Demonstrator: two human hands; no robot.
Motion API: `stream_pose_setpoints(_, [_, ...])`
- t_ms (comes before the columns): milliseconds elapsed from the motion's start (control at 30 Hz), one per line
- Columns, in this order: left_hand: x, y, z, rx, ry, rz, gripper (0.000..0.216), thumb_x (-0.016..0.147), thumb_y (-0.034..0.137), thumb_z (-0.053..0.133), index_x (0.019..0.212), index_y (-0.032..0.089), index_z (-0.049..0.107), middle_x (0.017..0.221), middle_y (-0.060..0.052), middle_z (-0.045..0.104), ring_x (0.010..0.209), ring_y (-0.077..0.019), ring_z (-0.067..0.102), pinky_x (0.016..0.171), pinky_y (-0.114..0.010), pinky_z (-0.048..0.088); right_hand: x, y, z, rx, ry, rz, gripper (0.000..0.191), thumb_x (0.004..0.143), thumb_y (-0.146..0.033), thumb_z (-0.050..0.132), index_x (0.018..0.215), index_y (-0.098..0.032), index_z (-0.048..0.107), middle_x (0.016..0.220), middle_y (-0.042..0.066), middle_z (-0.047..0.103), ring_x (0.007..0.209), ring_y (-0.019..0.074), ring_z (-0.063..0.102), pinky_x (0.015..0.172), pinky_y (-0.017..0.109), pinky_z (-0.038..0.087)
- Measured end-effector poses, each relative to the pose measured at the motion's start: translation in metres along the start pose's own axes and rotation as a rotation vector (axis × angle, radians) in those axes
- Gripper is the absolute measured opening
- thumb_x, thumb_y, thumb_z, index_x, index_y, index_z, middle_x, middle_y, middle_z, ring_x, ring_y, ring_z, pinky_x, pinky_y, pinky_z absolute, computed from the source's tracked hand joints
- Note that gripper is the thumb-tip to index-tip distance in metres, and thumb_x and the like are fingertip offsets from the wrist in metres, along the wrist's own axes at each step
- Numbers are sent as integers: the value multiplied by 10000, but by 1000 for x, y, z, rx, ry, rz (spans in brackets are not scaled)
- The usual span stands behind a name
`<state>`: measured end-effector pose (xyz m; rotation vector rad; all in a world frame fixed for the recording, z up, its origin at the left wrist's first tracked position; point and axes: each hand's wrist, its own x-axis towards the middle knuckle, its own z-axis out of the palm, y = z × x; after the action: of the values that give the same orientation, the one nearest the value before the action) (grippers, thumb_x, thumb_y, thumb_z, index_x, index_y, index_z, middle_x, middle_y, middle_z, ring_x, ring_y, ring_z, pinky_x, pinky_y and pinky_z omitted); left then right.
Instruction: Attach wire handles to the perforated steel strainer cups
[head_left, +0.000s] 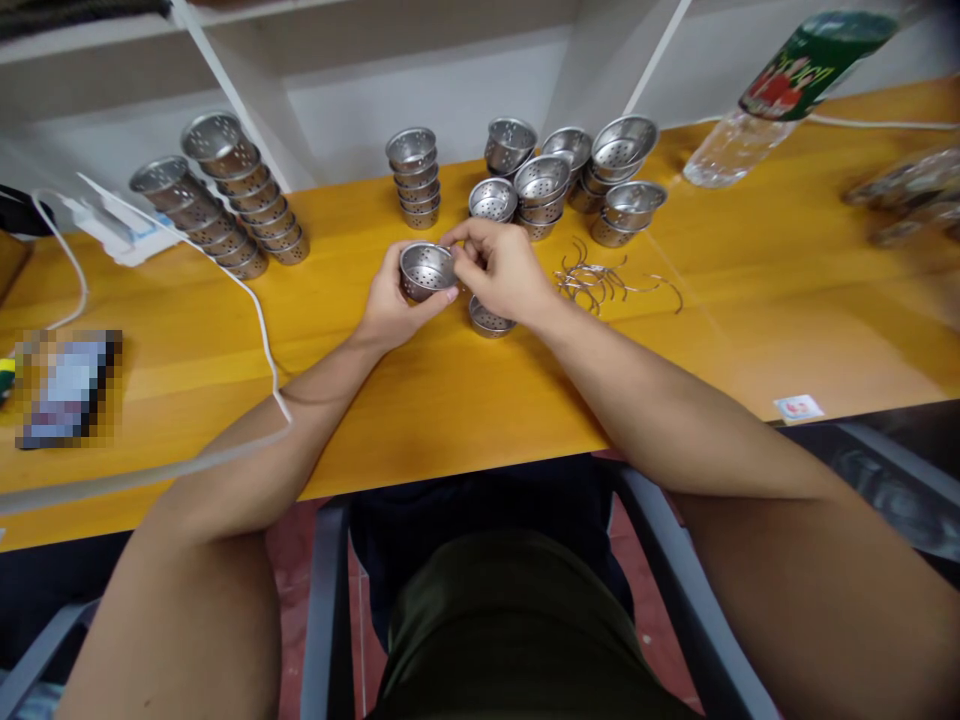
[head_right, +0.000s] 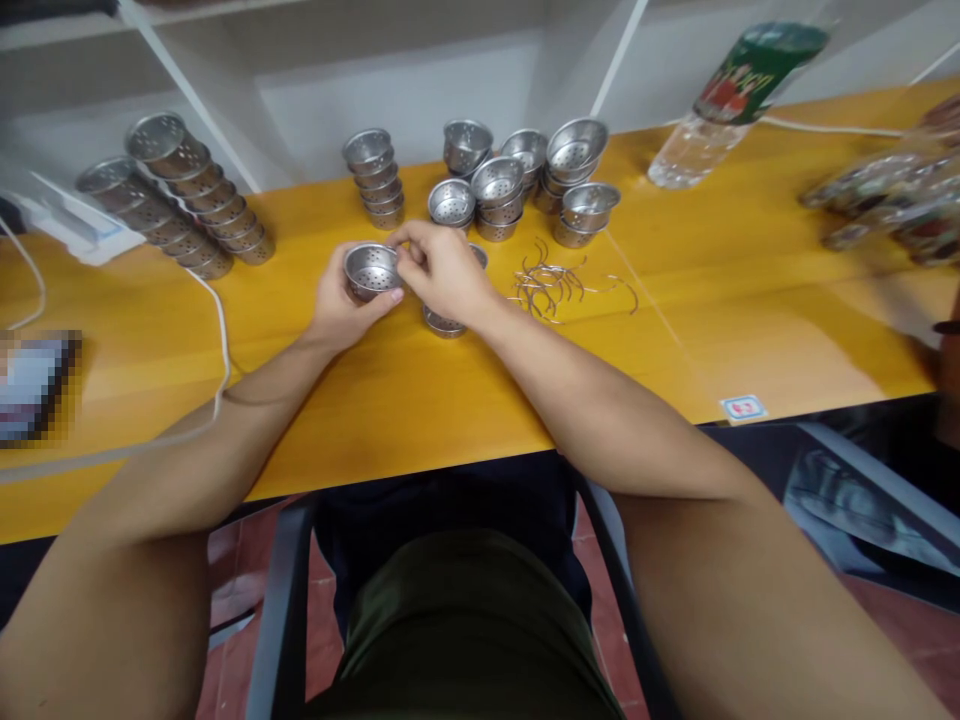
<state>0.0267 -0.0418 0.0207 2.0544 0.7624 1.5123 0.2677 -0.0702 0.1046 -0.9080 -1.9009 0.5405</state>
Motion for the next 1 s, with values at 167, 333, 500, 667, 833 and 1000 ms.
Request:
stream_pose_setpoints(167, [1, 1, -2, 8, -20, -14, 1012, 995, 1027, 964, 1641, 316, 645, 1514, -117, 802, 1347, -315, 879, 1252, -518, 741, 1, 3, 4, -1, 7, 15, 96, 1193, -355, 850, 1267, -293, 848, 817, 4, 608, 820, 284, 654, 883, 467, 677])
stream_pose_setpoints(333, [4, 14, -8, 53, -58, 1, 1083, 933, 986, 1056, 1693, 343, 630, 1545, -115, 792, 1455, -368, 866, 1357, -588, 709, -2, -3, 7, -33, 57, 23, 143, 1179, -298, 877, 1320, -288, 850, 830, -7, 612, 812, 280, 659, 906, 474, 674])
stream_pose_setpoints(500, [3, 26, -9, 95, -62, -4, 1183, 832, 1011, 1111, 1667, 318, 640, 1481, -108, 811, 1357, -363, 884, 1318, -590, 719, -6, -12, 12, 10, 62, 13, 192, 1089, -142, 823, 1222, -279, 843, 799, -21, 592, 756, 262, 629, 850, 462, 637])
stream_pose_setpoints(667, [-1, 26, -6, 99, -56, 14, 1030, 963, 1051, 971, 1601, 291, 698, 1415, -98, 833, 1233, -308, 888, 1195, -523, 757, -7, -13, 12, 129, 33, 44, 73, 1076, -244, 812, 1139, -277, 831, 826, 17, 669, 785, 263, 636, 801, 439, 630])
stream_pose_setpoints(833, [1, 11, -10, 31, -34, -18, 919, 1037, 1053, 886, 1544, 304, 724, 1401, -87, 840, 1241, -299, 885, 1191, -516, 754, -7, -14, -8, 359, -205, 29, 362, 1104, -616, 916, 1088, -271, 808, 948, 56, 783, 839, 243, 687, 761, 388, 625])
stream_pose_setpoints(1000, [2, 5, -15, -16, -76, -45, 894, 1016, 1027, 936, 1543, 329, 749, 1393, -86, 836, 1224, -311, 877, 1204, -560, 768, -6, -17, -20, 508, -347, 50, 603, 1021, -813, 1072, 1136, -278, 818, 871, 11, 733, 746, 211, 640, 716, 370, 594])
